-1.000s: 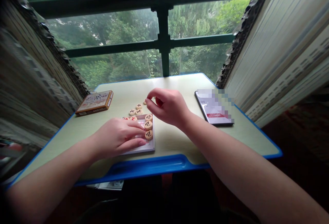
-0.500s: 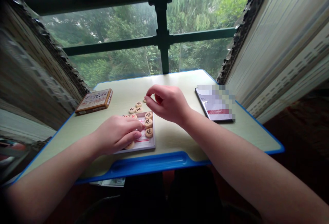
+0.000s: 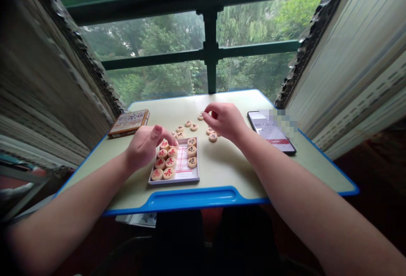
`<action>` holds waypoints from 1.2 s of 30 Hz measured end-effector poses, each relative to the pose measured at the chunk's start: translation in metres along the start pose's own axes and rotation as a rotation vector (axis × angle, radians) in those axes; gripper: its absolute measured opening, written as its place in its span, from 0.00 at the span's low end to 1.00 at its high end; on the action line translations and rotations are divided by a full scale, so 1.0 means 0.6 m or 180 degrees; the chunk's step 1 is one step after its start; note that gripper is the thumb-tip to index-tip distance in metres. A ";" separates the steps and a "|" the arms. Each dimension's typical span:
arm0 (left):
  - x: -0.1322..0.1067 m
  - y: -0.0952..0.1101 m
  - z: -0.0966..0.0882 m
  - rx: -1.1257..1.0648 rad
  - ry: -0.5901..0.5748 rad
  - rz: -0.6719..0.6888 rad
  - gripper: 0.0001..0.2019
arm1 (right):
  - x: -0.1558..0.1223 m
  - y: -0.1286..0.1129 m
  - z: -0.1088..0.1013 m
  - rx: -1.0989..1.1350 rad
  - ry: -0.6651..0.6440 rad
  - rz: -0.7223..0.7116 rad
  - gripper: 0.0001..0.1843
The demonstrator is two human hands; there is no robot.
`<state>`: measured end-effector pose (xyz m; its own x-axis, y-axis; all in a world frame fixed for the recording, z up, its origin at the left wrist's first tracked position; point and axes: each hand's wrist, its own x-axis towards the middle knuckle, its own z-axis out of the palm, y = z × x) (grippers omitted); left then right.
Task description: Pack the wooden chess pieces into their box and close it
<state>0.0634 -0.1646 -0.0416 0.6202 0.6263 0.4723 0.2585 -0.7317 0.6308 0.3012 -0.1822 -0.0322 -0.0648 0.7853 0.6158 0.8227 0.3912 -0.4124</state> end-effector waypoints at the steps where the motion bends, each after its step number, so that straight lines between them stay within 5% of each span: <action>1: 0.002 -0.005 0.001 -0.0168 0.0097 -0.0124 0.34 | 0.001 0.002 0.000 -0.0140 -0.0193 0.0045 0.10; 7: 0.012 -0.029 0.012 -0.0830 0.0645 -0.0528 0.37 | 0.003 0.009 -0.002 -0.0751 -0.1003 0.0419 0.12; 14: 0.012 -0.028 0.011 -0.1087 0.0797 -0.0500 0.39 | 0.015 0.040 -0.014 -0.1149 -0.0471 0.1194 0.16; 18: 0.010 -0.025 0.012 -0.1066 0.0787 -0.0546 0.39 | 0.014 0.049 -0.012 -0.1127 -0.0673 0.1332 0.16; 22: 0.009 -0.024 0.013 -0.1046 0.0791 -0.0545 0.39 | 0.008 0.046 0.000 -0.1136 -0.0984 0.1310 0.15; 31: 0.015 -0.036 0.016 -0.1139 0.0856 -0.0673 0.39 | 0.005 0.037 0.011 -0.0763 -0.0822 0.1158 0.19; 36: 0.010 -0.031 0.019 -0.1045 0.0765 -0.0615 0.39 | 0.000 0.042 0.023 -0.0729 -0.1118 0.1121 0.17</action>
<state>0.0704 -0.1504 -0.0576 0.3838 0.8163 0.4318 0.0799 -0.4952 0.8651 0.3143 -0.1659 -0.0517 0.0843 0.9783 0.1894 0.9281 -0.0079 -0.3723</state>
